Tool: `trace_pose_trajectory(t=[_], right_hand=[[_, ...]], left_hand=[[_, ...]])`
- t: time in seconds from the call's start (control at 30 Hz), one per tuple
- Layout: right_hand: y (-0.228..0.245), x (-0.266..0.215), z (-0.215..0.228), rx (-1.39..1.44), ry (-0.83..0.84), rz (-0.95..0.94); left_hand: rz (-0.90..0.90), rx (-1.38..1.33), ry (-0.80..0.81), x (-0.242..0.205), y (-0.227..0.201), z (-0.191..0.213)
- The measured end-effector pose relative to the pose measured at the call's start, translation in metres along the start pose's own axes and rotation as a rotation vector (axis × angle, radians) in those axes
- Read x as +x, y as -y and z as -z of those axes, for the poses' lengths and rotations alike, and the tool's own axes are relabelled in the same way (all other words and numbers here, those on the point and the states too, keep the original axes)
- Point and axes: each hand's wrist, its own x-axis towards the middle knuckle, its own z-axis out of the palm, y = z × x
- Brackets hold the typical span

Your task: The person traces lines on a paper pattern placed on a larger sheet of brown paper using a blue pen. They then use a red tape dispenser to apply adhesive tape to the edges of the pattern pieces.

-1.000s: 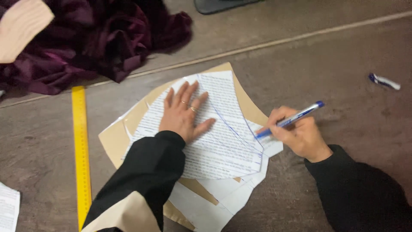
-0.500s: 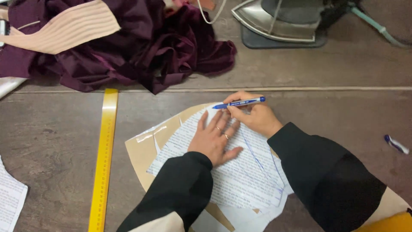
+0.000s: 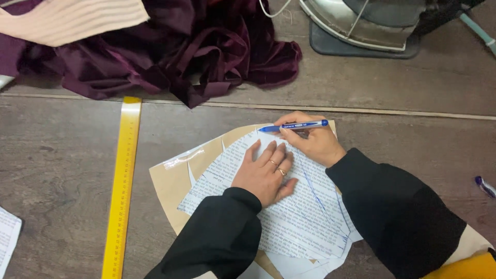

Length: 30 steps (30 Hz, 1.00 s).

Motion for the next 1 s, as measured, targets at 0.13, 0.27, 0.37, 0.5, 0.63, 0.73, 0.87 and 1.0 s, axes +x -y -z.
trace_pose_trajectory(t=[0.13, 0.27, 0.37, 0.5, 0.63, 0.73, 0.87, 1.0], right_hand=[[-0.003, 0.000, 0.001, -0.006, -0.002, 0.000], [-0.007, 0.002, 0.002, -0.042, -0.002, 0.057], [-0.008, 0.000, 0.002, -0.050, 0.008, 0.062], [-0.002, 0.000, 0.003, -0.066, 0.024, 0.078], [-0.005, -0.002, 0.002, -0.088, 0.022, 0.105], [-0.008, -0.003, 0.003, -0.104, 0.031, 0.126], [-0.012, -0.005, 0.002, -0.066, 0.008, 0.177], [-0.014, -0.005, -0.001, 0.023, 0.006, 0.178]], left_hand=[[-0.013, 0.005, -0.047, -0.003, 0.001, -0.006], [-0.032, 0.029, -0.145, -0.002, 0.002, -0.012], [-0.038, 0.033, -0.165, -0.004, 0.001, -0.012], [-0.026, 0.019, -0.123, -0.012, -0.001, -0.007], [0.004, -0.001, -0.019, -0.020, -0.009, 0.019], [0.040, -0.019, 0.030, -0.023, -0.010, 0.022], [0.069, -0.008, 0.071, -0.027, -0.011, 0.014], [0.089, 0.013, 0.139, -0.029, -0.011, 0.013]])
